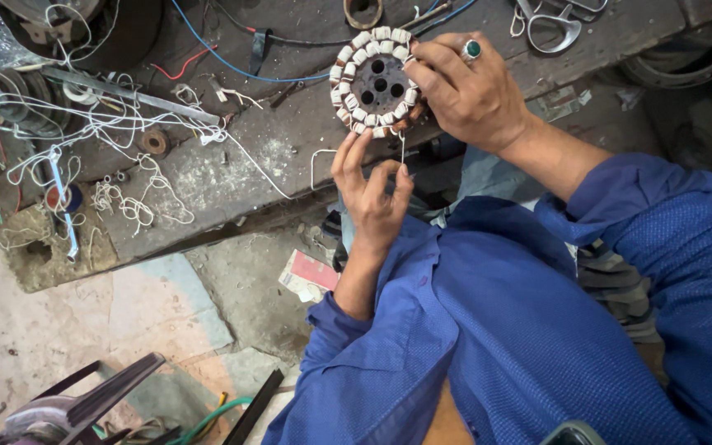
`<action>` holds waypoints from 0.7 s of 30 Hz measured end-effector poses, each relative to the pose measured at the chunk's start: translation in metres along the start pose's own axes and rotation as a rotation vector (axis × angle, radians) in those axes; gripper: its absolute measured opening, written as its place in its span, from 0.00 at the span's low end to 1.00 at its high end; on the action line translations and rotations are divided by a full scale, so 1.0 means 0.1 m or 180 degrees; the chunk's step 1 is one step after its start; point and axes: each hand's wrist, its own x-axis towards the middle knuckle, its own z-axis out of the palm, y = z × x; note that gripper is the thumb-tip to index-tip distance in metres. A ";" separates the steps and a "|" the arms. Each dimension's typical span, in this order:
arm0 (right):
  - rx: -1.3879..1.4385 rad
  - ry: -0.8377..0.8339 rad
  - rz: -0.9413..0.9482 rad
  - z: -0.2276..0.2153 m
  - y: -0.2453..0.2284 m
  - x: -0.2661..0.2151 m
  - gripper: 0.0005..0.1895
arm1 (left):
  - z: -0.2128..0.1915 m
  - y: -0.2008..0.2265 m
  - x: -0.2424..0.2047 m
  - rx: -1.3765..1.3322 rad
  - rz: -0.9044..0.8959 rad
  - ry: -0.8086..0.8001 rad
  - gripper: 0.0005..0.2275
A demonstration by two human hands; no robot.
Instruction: The person winds white insulated wire around the slots of a circular motor stator core. They use both hands to guide the wire through the slots and pull it tight, repeating the process to build up the coil layers.
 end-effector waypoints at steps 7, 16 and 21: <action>0.0141 0.0065 0.0111 0.03 0.02 -0.01 0.21 | 0.01 0.06 -0.16 0.0075 0.0304 0.0150 0.05; 0.0134 0.0016 0.0128 0.01 0.01 -0.01 0.22 | 0.02 0.07 -0.23 -0.1205 -0.0601 0.0003 0.03; 0.0171 0.0043 0.0106 0.02 0.02 -0.02 0.20 | 0.02 0.03 -0.22 -0.1890 -0.0754 -0.0138 0.04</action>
